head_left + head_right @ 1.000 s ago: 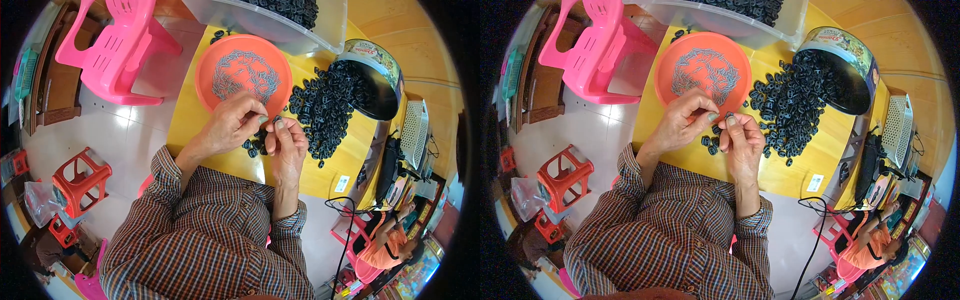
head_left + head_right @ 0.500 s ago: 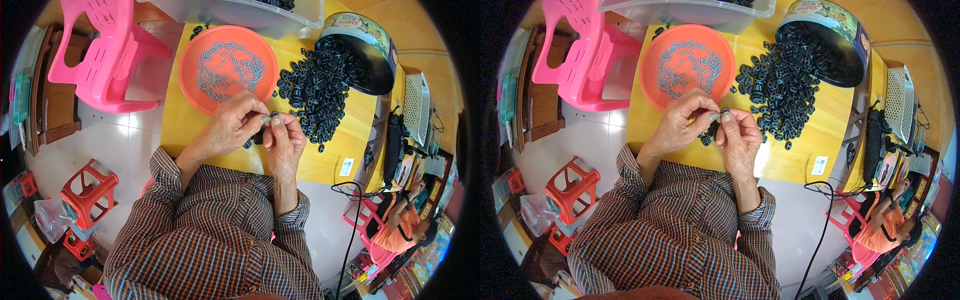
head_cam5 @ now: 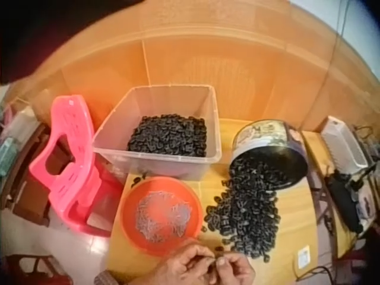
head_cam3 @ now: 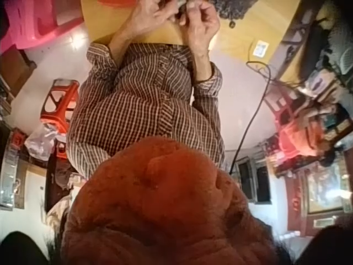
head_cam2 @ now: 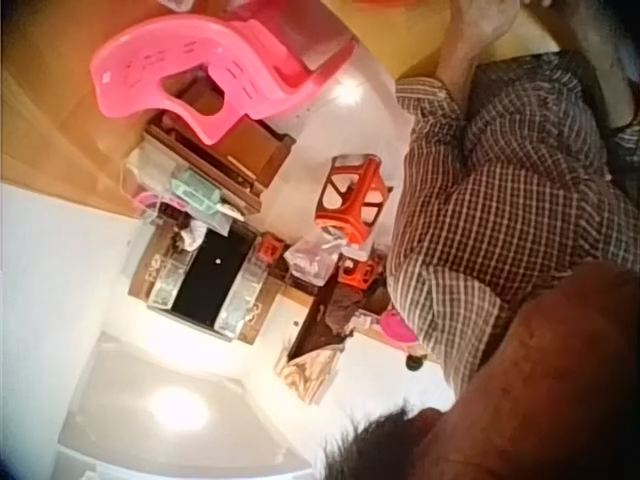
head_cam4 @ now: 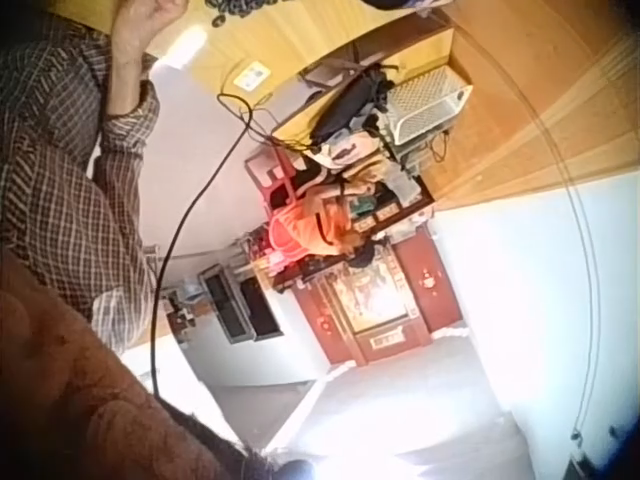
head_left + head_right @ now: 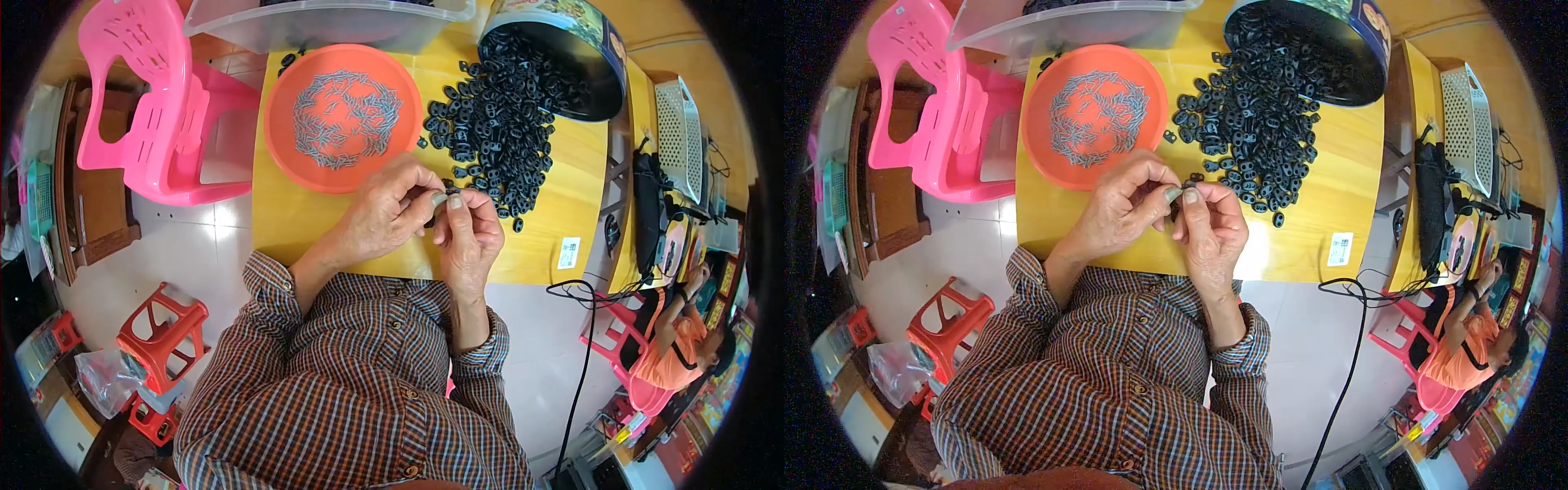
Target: Assembling small black plastic components by hand at a table.
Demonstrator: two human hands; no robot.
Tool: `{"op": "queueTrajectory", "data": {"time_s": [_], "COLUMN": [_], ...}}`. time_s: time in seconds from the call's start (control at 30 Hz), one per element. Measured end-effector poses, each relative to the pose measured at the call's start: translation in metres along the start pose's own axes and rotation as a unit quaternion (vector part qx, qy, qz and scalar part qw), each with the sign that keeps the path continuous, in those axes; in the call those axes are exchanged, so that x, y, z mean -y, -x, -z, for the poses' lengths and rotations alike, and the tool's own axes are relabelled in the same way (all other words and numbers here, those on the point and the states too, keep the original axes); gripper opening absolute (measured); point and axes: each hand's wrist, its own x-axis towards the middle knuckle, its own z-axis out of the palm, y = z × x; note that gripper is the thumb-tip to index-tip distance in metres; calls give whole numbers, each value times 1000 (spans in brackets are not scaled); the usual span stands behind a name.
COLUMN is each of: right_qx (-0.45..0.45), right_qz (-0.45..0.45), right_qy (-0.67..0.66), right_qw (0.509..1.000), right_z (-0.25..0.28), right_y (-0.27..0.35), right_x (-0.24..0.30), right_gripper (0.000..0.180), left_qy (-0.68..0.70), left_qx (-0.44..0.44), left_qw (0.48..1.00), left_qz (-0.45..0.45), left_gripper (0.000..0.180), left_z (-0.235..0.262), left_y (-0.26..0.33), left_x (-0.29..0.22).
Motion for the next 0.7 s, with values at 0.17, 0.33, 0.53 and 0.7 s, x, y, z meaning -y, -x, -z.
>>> {"op": "queueTrajectory", "data": {"time_s": [0.17, 0.33, 0.53, 0.7], "right_qx": [-36, -74, -74, -38], "right_qz": [56, 100, 63, -18], "right_qy": [68, 109, 103, -50], "right_qw": [995, 986, 990, 998], "right_z": [1, 6, 9, 16], "right_y": [-1, 0, 2, 1], "right_x": [0, -3, 7, 10], "right_gripper": [8, 7, 8, 7], "left_qy": [3, 62, 111, 147], "left_qx": [11, -6, 24, 42], "left_qw": [1000, 997, 990, 984], "left_qz": [26, 39, 79, 95], "left_gripper": [6, 6, 8, 12], "left_z": [-11, -22, -21, -22], "left_y": [-4, -7, -9, -12], "left_x": [6, 7, 10, 14]}}
